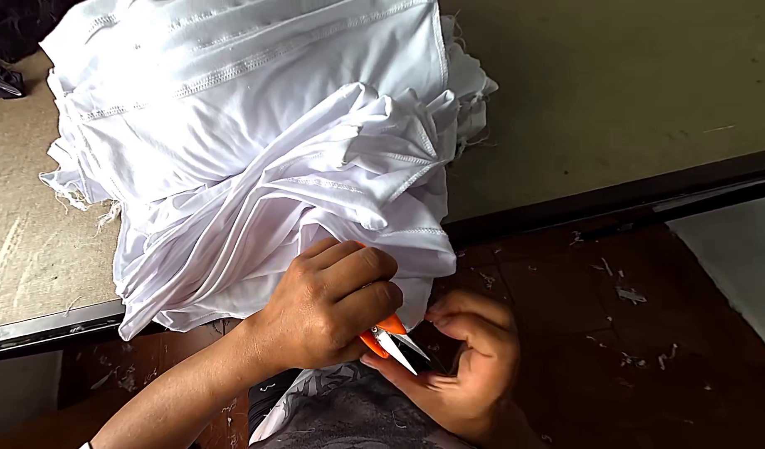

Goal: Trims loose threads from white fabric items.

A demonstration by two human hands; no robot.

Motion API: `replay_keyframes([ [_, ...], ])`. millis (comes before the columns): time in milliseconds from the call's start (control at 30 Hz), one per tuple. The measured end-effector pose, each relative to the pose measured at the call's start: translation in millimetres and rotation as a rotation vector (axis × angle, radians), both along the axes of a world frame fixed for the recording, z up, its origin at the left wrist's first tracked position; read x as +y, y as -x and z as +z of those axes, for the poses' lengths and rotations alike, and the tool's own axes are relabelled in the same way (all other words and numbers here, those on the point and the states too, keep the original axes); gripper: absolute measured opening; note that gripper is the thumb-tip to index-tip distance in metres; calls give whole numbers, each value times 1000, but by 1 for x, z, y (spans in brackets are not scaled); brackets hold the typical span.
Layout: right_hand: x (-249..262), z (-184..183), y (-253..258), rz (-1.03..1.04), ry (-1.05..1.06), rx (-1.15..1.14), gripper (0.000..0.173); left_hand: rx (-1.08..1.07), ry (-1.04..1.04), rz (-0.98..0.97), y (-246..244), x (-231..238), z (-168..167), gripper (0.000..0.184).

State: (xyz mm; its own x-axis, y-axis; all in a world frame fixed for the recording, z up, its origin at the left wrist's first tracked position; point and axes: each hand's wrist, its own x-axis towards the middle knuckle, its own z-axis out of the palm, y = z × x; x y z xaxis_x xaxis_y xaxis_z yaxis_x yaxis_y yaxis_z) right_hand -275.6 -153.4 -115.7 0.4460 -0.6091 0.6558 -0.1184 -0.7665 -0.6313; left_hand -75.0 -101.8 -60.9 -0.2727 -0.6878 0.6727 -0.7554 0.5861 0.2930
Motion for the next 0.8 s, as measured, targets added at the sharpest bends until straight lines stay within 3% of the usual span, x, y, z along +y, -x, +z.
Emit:
replay_keyframes([
  [67, 3, -7, -19, -45, 63, -116, 36, 68, -69, -54, 3, -1, 4, 10],
  [167, 3, -6, -19, 5, -88, -146, 26, 272, -268, -149, -2, -3, 18, 9],
  [267, -5, 7, -6, 190, -427, -175, 37, 439, -448, -177, -11, -12, 22, 31],
  [333, -14, 11, 1, 330, -670, -217, 47, 516, -448, -116, -11, -20, 15, 30],
  [467, -18, 14, 1, 389, -1004, -311, 42, 189, -252, 137, -3, -25, -2, 22],
  [667, -10, 25, 0, 301, -1195, -393, 38, 109, -89, -62, -2, -5, 4, 17],
  [800, -7, 30, 1, 372, -1132, -376, 50, -4, 0, -46, 5, -4, 4, 14],
])
